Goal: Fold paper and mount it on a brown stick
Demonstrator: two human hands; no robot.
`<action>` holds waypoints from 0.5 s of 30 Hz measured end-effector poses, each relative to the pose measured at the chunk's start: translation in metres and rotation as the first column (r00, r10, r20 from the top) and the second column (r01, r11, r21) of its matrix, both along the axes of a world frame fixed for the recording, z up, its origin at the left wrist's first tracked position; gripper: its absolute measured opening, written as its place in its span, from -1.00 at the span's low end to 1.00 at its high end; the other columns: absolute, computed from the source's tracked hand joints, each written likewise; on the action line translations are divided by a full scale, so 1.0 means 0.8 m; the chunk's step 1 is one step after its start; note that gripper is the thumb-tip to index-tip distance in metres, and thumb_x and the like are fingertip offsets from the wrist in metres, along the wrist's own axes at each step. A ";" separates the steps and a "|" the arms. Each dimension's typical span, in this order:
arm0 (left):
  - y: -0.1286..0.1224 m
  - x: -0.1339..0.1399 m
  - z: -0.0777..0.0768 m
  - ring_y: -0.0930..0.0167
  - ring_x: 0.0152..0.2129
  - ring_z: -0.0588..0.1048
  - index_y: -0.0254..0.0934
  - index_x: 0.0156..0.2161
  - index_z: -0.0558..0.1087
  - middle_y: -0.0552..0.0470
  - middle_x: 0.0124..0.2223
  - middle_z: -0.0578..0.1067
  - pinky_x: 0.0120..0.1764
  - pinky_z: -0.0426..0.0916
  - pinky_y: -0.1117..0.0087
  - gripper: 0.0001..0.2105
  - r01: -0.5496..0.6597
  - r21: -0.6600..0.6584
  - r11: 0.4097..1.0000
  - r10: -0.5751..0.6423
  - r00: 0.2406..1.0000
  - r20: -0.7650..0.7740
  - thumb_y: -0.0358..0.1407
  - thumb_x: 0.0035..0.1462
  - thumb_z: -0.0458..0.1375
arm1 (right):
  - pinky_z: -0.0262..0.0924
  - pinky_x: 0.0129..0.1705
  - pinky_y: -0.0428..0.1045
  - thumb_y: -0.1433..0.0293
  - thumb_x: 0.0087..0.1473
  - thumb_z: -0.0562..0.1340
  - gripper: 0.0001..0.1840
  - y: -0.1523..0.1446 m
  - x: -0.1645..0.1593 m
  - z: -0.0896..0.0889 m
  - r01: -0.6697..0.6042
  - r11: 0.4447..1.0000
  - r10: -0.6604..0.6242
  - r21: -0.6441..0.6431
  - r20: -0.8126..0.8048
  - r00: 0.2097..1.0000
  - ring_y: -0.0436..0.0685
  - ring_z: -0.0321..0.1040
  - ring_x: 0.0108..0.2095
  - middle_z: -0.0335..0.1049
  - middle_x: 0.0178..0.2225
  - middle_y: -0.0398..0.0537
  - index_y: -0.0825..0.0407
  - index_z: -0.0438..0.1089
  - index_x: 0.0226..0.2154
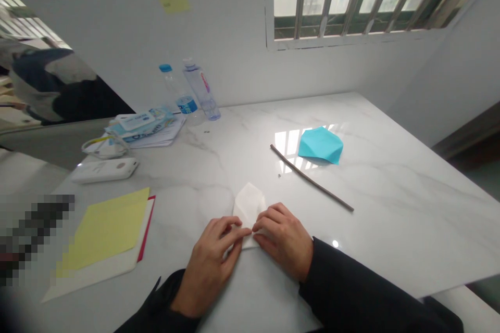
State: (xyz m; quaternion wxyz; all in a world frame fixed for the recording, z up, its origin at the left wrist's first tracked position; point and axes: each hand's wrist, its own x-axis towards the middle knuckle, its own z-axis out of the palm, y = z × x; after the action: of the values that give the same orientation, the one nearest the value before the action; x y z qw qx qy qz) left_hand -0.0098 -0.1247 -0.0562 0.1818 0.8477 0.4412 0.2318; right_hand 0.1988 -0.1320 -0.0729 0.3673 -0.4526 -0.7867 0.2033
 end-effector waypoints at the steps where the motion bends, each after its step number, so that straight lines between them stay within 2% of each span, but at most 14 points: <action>1: -0.001 0.000 0.000 0.25 -0.11 0.44 -0.11 -0.07 0.55 -0.01 -0.04 0.49 -0.05 0.44 0.17 -0.74 0.002 0.009 1.000 -0.002 1.000 -0.011 -0.50 0.27 0.15 | 0.40 -0.09 0.09 0.46 0.23 0.30 -0.94 0.000 0.000 0.000 0.004 1.000 -0.004 0.010 -0.012 1.000 0.17 0.38 -0.15 0.53 -0.23 -0.05 -0.02 0.49 -0.25; 7: -0.006 0.000 0.001 0.22 -0.04 0.44 -0.15 -0.06 0.54 -0.06 0.06 0.47 0.02 0.46 0.10 -0.80 -0.013 0.047 0.999 0.014 0.999 -0.031 -0.42 0.27 0.18 | 0.43 -0.03 0.13 0.49 0.26 0.25 -0.84 -0.005 0.001 0.001 -0.001 0.999 0.000 0.032 0.041 0.999 0.20 0.35 -0.05 0.48 -0.09 0.04 -0.02 0.55 -0.19; 15: -0.008 -0.001 0.001 0.19 -0.01 0.44 -0.14 0.00 0.53 -0.09 0.16 0.48 0.03 0.49 0.07 -0.78 0.025 0.113 0.993 -0.016 0.997 -0.073 -0.37 0.28 0.19 | 0.44 -0.04 0.15 0.51 0.25 0.23 -0.78 -0.006 0.003 0.000 -0.008 0.999 0.007 0.033 0.028 1.000 0.22 0.36 -0.04 0.47 -0.07 0.06 -0.04 0.56 -0.15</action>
State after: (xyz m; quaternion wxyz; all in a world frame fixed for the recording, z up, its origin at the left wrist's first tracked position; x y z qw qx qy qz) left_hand -0.0107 -0.1312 -0.0557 0.1195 0.8690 0.4248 0.2239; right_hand 0.2014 -0.1372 -0.0730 0.3631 -0.4463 -0.7966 0.1855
